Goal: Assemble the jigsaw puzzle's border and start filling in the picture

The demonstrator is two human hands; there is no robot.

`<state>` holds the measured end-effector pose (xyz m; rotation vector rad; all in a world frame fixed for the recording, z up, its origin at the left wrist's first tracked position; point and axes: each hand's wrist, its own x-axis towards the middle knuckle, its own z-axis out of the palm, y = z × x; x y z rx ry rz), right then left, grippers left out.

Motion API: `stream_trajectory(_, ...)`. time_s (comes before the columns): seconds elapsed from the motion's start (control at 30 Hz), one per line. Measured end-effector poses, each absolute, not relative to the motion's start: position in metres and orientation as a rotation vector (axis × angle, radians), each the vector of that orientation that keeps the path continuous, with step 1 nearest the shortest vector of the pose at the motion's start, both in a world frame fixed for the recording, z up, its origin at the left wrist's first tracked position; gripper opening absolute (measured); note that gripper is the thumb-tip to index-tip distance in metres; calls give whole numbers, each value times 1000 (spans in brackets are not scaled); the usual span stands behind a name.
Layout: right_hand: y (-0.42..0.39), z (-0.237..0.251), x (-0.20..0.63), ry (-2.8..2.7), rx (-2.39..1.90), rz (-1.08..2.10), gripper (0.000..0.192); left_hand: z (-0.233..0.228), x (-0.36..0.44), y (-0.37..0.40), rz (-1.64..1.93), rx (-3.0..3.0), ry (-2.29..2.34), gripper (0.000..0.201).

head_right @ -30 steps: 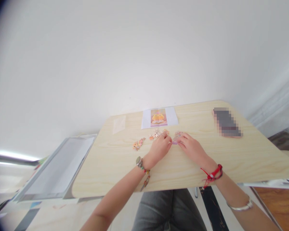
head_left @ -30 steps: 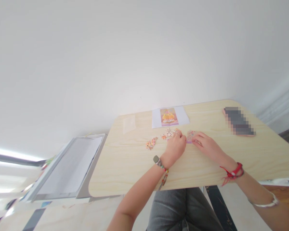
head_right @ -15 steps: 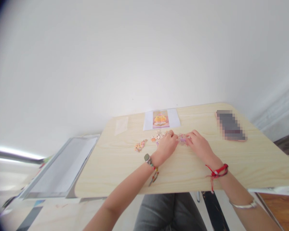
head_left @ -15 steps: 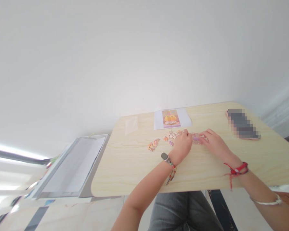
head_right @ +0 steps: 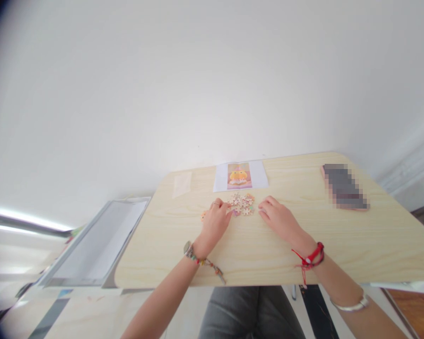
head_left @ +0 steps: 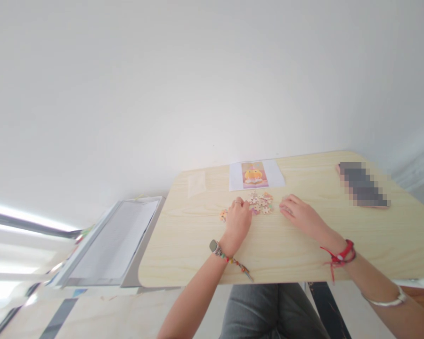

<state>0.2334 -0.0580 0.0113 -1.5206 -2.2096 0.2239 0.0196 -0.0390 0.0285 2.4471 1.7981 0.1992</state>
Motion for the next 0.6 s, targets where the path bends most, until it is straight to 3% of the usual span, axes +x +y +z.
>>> stream_trajectory(0.6, -40, 2, 193, -2362, -1560, 144, 14, 23, 14, -42, 155, 2387, 1870, 19)
